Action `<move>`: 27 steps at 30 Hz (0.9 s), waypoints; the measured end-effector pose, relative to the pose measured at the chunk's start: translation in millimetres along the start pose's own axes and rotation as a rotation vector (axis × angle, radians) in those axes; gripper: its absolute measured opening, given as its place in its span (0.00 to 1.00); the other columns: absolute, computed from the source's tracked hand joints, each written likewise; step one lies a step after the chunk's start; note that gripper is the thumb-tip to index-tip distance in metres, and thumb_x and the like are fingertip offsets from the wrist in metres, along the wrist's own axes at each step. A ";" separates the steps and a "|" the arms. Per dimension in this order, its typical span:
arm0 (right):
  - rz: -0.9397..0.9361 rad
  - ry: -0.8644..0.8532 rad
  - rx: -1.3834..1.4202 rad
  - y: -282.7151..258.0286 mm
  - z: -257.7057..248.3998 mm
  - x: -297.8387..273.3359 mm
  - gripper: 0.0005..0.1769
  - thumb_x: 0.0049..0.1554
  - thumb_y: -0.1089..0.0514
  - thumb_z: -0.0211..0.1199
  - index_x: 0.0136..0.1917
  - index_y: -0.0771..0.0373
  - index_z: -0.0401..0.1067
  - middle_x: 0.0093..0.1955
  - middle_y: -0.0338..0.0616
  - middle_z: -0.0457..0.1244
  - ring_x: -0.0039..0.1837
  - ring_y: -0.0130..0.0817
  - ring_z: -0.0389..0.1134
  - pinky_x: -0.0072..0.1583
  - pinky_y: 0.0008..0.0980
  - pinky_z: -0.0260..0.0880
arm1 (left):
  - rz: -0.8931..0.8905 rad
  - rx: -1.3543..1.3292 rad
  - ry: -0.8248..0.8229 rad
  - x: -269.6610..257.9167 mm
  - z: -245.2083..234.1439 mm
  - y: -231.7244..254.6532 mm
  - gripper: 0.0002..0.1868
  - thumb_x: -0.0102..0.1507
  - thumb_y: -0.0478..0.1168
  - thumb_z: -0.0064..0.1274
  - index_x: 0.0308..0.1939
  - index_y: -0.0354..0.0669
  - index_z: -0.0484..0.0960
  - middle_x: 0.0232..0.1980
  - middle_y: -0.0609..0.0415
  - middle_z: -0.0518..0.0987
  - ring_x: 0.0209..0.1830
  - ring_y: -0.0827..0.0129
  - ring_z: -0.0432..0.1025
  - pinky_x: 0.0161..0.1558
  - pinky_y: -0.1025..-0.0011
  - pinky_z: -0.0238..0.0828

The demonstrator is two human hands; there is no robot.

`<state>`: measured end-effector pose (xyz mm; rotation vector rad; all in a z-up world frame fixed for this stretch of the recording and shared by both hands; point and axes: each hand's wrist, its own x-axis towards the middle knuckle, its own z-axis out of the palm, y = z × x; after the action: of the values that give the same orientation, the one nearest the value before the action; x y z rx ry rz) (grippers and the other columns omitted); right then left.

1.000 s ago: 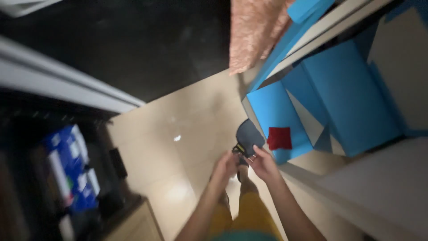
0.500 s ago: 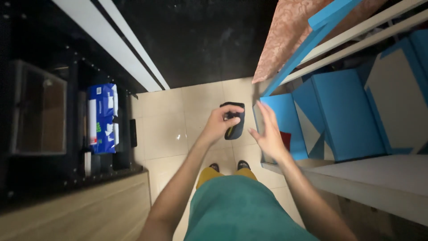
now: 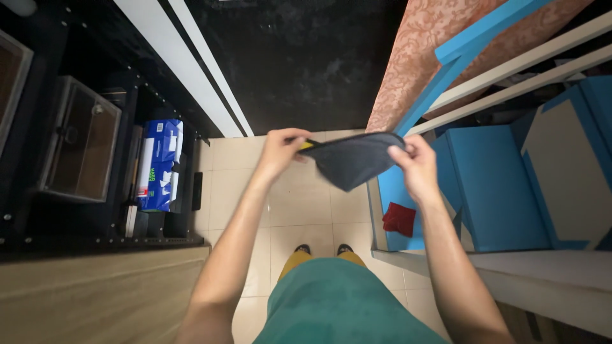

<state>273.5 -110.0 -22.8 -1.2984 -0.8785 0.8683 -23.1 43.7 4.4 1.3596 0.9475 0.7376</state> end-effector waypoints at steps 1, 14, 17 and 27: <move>0.037 0.050 0.165 -2.7 -5.8 -0.7 0.06 0.61 0.65 0.65 0.48 0.62 0.68 0.41 0.30 0.63 0.44 0.20 0.66 0.48 0.23 0.69 | -0.028 -0.067 -0.031 -1.4 -6.6 0.2 0.11 0.66 0.33 0.53 0.50 0.33 0.86 0.42 0.51 0.83 0.36 0.74 0.78 0.39 0.69 0.83; 0.320 0.042 0.398 -94.4 5.9 -22.0 0.10 0.62 0.57 0.57 0.55 0.62 0.72 0.50 0.40 0.71 0.51 0.27 0.74 0.55 0.29 0.76 | 0.302 0.121 0.111 -23.5 3.7 19.0 0.25 0.63 0.43 0.63 0.61 0.37 0.81 0.56 0.50 0.80 0.52 0.67 0.72 0.53 0.71 0.70; 0.601 -0.062 0.398 -50.6 9.5 -29.4 0.11 0.60 0.60 0.59 0.56 0.64 0.73 0.50 0.42 0.71 0.51 0.30 0.75 0.54 0.30 0.77 | -0.343 -0.716 -0.264 -8.3 41.9 -64.9 0.33 0.66 0.58 0.49 0.67 0.41 0.76 0.65 0.52 0.81 0.63 0.64 0.75 0.60 0.66 0.70; 0.845 0.002 0.216 128.7 -36.7 -80.1 0.05 0.58 0.64 0.64 0.49 0.64 0.74 0.42 0.43 0.70 0.37 0.31 0.66 0.38 0.33 0.65 | -0.441 -0.481 -0.169 -58.2 6.9 -205.5 0.28 0.57 0.19 0.50 0.60 0.40 0.78 0.54 0.50 0.83 0.55 0.62 0.76 0.58 0.64 0.74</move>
<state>267.9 -188.4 -157.5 -1.4808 -0.1838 1.5628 -62.4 -30.8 -192.0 0.7422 0.8276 0.4613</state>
